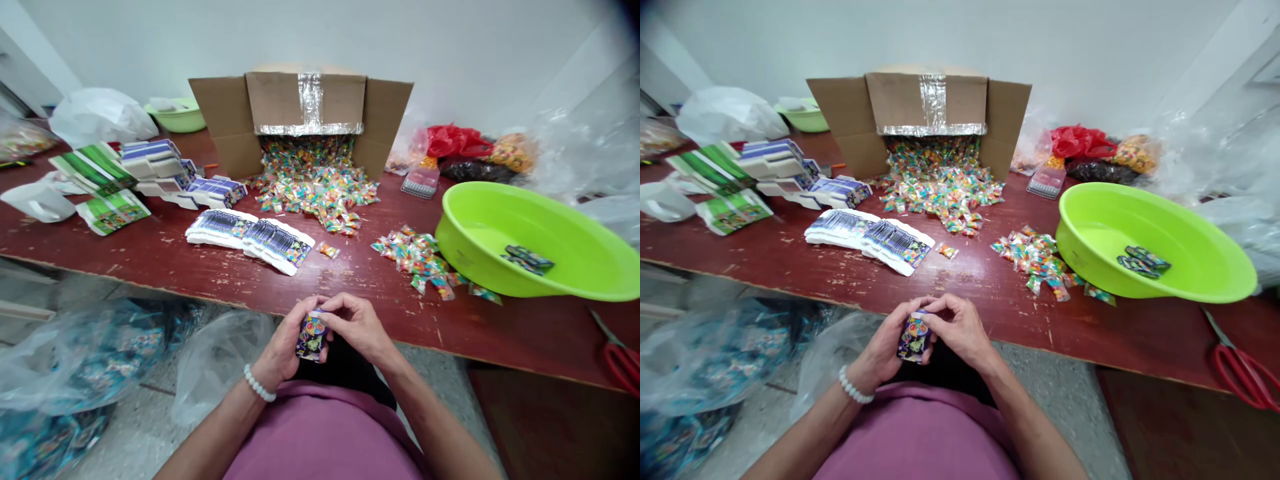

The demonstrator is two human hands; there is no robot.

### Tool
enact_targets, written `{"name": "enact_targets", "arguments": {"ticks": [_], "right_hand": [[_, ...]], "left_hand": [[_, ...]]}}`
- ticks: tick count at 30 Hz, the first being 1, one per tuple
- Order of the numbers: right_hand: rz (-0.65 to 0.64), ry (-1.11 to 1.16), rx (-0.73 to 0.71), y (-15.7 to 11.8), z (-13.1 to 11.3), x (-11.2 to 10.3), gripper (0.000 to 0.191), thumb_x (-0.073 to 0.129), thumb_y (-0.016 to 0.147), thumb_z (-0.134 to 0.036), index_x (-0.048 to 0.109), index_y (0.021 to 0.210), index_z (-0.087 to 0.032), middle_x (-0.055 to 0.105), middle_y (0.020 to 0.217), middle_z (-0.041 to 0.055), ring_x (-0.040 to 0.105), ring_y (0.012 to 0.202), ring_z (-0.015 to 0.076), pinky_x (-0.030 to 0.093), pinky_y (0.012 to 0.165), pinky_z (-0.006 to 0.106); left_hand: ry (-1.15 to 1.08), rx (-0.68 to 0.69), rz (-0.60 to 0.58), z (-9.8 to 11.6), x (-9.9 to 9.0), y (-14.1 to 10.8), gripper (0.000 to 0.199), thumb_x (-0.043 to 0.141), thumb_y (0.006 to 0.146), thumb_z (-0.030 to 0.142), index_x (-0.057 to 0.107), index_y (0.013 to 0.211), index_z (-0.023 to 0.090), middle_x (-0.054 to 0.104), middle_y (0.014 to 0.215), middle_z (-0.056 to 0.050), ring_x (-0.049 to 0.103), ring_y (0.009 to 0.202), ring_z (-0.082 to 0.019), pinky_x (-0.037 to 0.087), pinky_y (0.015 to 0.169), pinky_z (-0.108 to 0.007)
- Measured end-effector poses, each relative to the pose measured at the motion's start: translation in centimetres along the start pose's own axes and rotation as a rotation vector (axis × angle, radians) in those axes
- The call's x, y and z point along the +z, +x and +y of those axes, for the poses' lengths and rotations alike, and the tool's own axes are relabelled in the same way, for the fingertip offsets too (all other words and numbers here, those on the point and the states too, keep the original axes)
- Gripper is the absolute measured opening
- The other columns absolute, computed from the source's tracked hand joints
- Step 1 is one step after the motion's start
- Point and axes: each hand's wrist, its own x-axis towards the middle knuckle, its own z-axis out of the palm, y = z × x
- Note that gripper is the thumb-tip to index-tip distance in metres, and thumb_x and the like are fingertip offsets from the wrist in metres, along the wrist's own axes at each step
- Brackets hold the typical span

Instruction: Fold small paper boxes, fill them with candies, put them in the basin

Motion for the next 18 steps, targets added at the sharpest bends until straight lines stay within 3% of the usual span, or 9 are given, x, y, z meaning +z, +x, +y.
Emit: {"name": "enact_targets", "arguments": {"ticks": [3, 6, 8, 10, 13, 15, 18], "right_hand": [[-0.029, 0.172, 0.076, 0.5, -0.2, 0.2, 0.022, 0.077, 0.075, -0.037, 0.067, 0.08, -0.017, 0.071, 0.075, 0.0018, 0.058, 0.047, 0.0108, 0.048, 0.045, 0.023], [-0.046, 0.211, 0.071, 0.8, -0.6, 0.3, 0.023, 0.076, 0.076, -0.038, 0.069, 0.08, -0.017, 0.073, 0.09, 0.005, 0.058, 0.047, 0.0105, 0.047, 0.042, 0.024], [-0.029, 0.152, 0.036, 0.8, -0.5, 0.3, 0.021, 0.074, 0.078, -0.037, 0.069, 0.078, -0.017, 0.073, 0.092, 0.0053, 0.058, 0.049, 0.0102, 0.047, 0.043, 0.024], [-0.023, 0.037, -0.046, 0.5, -0.3, 0.4, 0.018, 0.069, 0.083, -0.036, 0.069, 0.079, -0.019, 0.072, 0.096, 0.0056, 0.062, 0.058, 0.0123, 0.05, 0.05, 0.025], [-0.021, -0.18, -0.229, -0.4, 0.0, 0.7, 0.013, 0.07, 0.084, -0.033, 0.069, 0.091, -0.022, 0.069, 0.109, 0.0063, 0.066, 0.095, 0.0197, 0.054, 0.077, 0.032], [-0.034, -0.394, -0.338, -1.0, 0.1, 1.0, 0.033, 0.077, 0.077, -0.034, 0.066, 0.106, -0.025, 0.065, 0.119, 0.0072, 0.058, 0.113, 0.0244, 0.049, 0.095, 0.04], [-0.074, -0.72, -0.419, -1.6, 0.6, 1.4, 0.084, 0.086, 0.062, -0.037, 0.048, 0.136, -0.024, 0.053, 0.138, 0.012, 0.049, 0.123, 0.0316, 0.041, 0.103, 0.049]], "left_hand": [[0.064, 0.043, 0.021, -0.2, 0.3, -0.2, 0.046, 0.041, 0.095, 0.053, 0.058, 0.119, 0.017, 0.066, 0.063, -0.005, 0.059, 0.042, -0.016, 0.045, 0.037, -0.022], [0.115, 0.023, 0.059, -0.1, 0.4, -0.3, 0.061, 0.036, 0.092, 0.064, 0.064, 0.099, 0.011, 0.065, 0.06, -0.008, 0.057, 0.038, -0.015, 0.042, 0.036, -0.022], [0.117, 0.002, 0.075, 0.0, 0.3, -0.3, 0.058, 0.042, 0.09, 0.064, 0.065, 0.094, 0.01, 0.065, 0.059, -0.008, 0.056, 0.037, -0.014, 0.042, 0.036, -0.022], [0.065, -0.017, 0.072, 0.2, 0.2, -0.3, 0.048, 0.05, 0.088, 0.055, 0.065, 0.101, 0.011, 0.066, 0.061, -0.006, 0.057, 0.039, -0.015, 0.043, 0.036, -0.023], [-0.075, -0.037, 0.091, 0.2, -0.3, 0.0, 0.034, 0.054, 0.083, 0.037, 0.065, 0.104, 0.013, 0.067, 0.064, -0.004, 0.059, 0.043, -0.017, 0.045, 0.035, -0.026], [-0.161, -0.06, 0.128, 0.1, -0.6, 0.3, 0.027, 0.055, 0.08, 0.032, 0.065, 0.096, 0.013, 0.066, 0.063, -0.003, 0.06, 0.045, -0.018, 0.046, 0.037, -0.026], [-0.26, -0.034, 0.164, -0.3, -0.9, 0.8, 0.022, 0.057, 0.08, 0.032, 0.065, 0.09, 0.014, 0.068, 0.067, -0.003, 0.063, 0.054, -0.017, 0.051, 0.048, -0.027]]}}
